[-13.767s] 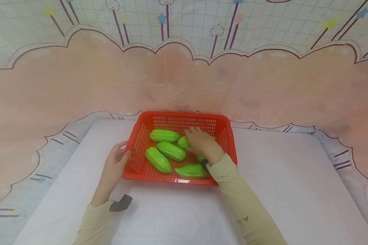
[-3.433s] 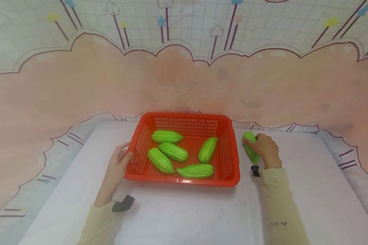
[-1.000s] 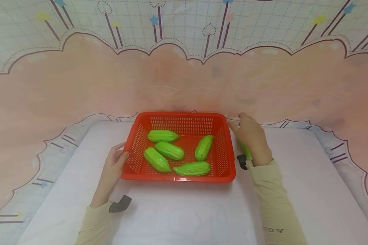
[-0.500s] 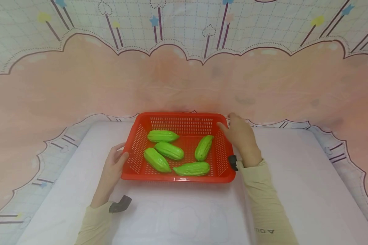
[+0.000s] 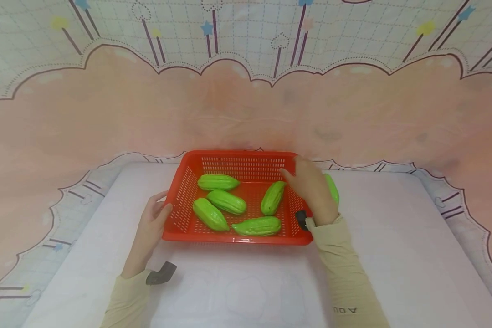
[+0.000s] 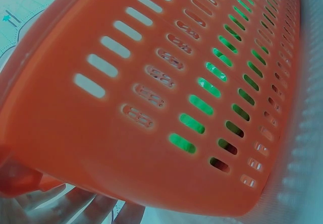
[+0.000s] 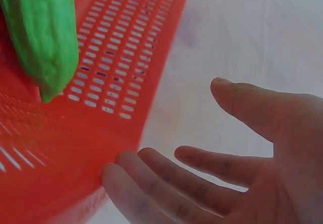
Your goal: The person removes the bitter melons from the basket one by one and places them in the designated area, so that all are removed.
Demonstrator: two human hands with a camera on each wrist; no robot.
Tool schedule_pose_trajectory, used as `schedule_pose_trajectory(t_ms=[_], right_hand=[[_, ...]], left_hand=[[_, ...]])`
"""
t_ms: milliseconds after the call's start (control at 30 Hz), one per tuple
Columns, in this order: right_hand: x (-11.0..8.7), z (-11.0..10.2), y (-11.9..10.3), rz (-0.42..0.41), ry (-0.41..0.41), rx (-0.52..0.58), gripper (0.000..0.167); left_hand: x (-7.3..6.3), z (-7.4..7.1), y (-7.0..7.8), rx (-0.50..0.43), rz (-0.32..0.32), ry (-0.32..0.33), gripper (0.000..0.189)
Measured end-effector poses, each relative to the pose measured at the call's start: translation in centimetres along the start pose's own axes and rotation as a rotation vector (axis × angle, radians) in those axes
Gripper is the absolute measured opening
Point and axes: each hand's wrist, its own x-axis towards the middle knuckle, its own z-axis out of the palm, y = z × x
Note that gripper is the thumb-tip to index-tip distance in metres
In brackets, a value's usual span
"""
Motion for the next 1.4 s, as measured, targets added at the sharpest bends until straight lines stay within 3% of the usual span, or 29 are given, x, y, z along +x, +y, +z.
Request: schedule_pose_trajectory(t_ms=[633, 1033, 1400], right_hand=[[1.6, 2.5, -0.9, 0.011, -0.058, -0.048, 0.062], [2.9, 3.9, -1.3, 0.084, -0.127, -0.068, 0.07], [3.0, 4.1, -1.3, 0.145, -0.169, -0.065, 0.066]], left_hand=[[0.2, 0.0, -0.1, -0.001, 0.001, -0.004, 0.047], [0.1, 0.0, -0.1, 0.012, 0.0, 0.002, 0.047], [0.1, 0.0, -0.1, 0.004, -0.003, 0.001, 0.048]])
